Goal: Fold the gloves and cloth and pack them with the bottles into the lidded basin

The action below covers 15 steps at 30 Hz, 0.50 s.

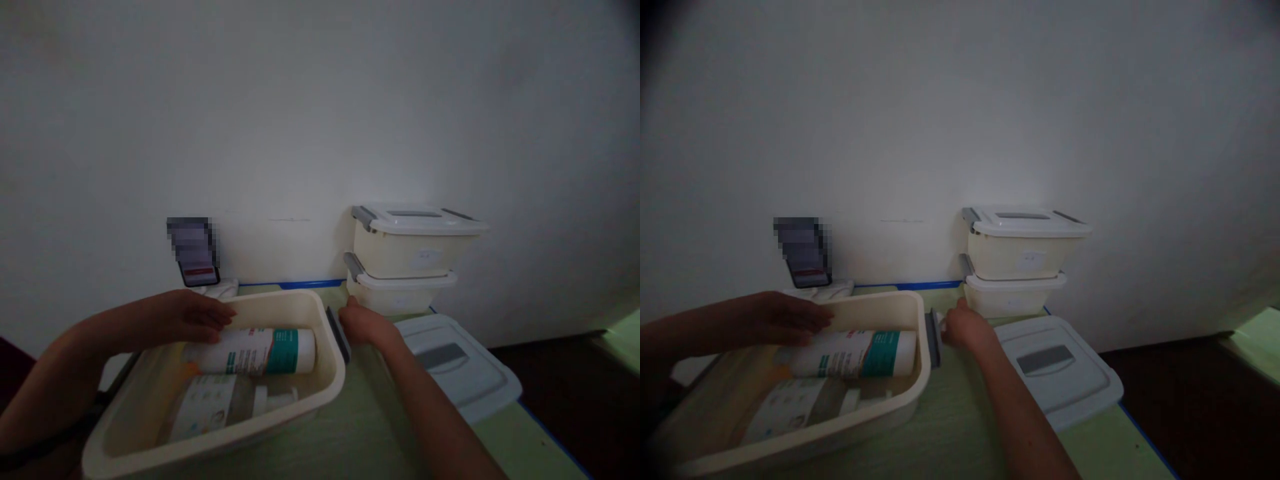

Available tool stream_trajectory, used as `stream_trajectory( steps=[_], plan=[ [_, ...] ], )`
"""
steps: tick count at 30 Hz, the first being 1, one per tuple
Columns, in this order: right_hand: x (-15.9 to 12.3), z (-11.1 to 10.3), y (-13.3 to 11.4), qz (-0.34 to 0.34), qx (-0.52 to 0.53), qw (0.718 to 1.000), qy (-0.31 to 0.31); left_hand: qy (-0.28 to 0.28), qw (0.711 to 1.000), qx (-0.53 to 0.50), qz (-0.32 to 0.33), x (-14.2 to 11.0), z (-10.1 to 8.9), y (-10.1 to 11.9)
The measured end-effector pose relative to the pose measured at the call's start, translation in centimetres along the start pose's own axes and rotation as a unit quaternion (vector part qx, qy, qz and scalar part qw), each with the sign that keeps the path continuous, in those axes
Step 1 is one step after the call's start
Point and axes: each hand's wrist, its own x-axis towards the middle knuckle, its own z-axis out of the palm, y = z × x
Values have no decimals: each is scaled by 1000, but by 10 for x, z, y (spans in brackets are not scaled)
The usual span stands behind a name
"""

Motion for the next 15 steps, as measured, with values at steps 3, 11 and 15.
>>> stream_trajectory(
  steps=[3, 11, 15],
  plan=[
    [-24, -32, 4, 18, 2, 1000, 13, -13, 1000, 13, -12, -3, 1, 5],
    [-55, -57, -15, 0, 165, 986, -21, 126, 986, 87, -70, -25, -2, 5],
    [-41, -42, -32, -9, 133, 991, -16, 76, 978, 21, -191, -23, -4, -23]
  ],
)
